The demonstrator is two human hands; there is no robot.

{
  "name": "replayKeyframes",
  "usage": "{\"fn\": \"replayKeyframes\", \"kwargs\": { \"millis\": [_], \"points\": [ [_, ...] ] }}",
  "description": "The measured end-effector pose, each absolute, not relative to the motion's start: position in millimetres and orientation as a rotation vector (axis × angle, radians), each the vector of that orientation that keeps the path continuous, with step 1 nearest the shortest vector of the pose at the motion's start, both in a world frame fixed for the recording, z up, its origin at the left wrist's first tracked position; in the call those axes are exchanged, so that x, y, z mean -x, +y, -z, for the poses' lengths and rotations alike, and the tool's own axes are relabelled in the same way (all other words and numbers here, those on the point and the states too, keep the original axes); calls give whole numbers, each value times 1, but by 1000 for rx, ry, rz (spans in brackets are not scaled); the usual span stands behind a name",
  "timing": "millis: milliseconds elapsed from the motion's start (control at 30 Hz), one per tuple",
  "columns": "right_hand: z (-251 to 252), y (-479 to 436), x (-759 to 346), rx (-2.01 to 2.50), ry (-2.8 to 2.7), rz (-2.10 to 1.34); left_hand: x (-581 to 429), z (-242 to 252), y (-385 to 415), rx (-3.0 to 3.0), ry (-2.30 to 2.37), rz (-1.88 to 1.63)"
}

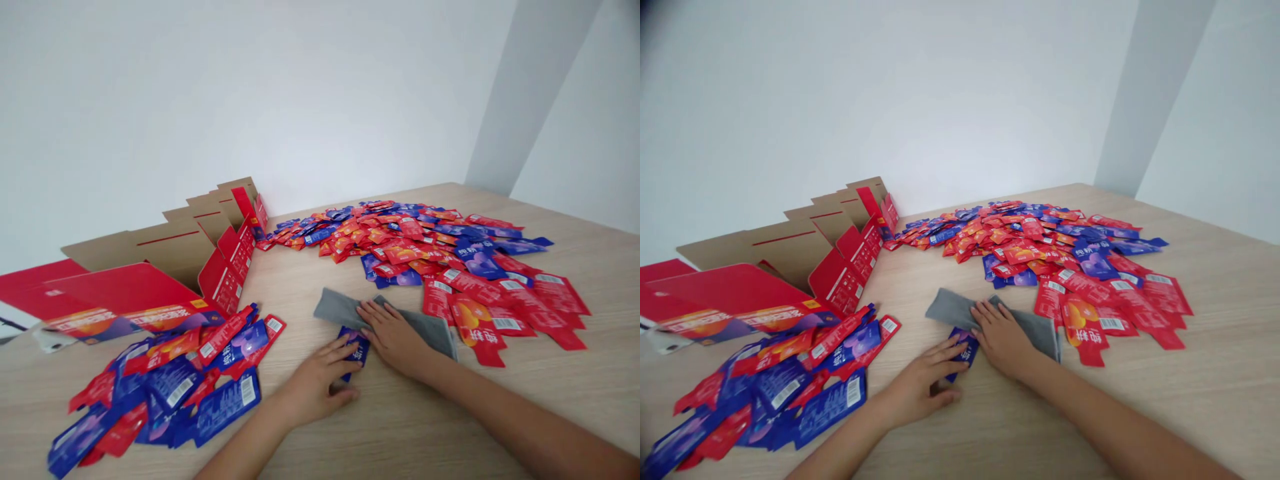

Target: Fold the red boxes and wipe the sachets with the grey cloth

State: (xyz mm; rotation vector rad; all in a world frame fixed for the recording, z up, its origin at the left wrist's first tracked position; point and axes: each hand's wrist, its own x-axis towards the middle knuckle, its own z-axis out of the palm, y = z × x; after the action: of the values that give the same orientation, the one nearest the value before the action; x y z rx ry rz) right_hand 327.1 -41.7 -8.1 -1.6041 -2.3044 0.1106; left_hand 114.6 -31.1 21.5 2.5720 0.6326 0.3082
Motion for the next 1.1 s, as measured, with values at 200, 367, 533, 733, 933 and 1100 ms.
{"fn": "replayKeyframes", "kwargs": {
  "millis": [200, 367, 533, 733, 933, 1100],
  "points": [
    [14, -34, -335, 1571, -2173, -162, -132, 0, -27, -2730, 966, -473],
    [4, -34, -343, 1587, -1740, -490, -139, -5, -20, -2538, 1014, -597],
    [2, -54, -328, 1428, -1836, -261, -146, -5, -15, -1425, 1096, -729],
    [1, -60, -309, 1393, -2367, -191, -149, -11, -21, -944, 1008, -771],
    [1, -60, -315, 1380, -2388, -220, -145, -16, -24, -995, 966, -726],
    [12, -46, -340, 1564, -2276, -88, -113, -30, -19, -1075, 1094, -648]
  ]
}}
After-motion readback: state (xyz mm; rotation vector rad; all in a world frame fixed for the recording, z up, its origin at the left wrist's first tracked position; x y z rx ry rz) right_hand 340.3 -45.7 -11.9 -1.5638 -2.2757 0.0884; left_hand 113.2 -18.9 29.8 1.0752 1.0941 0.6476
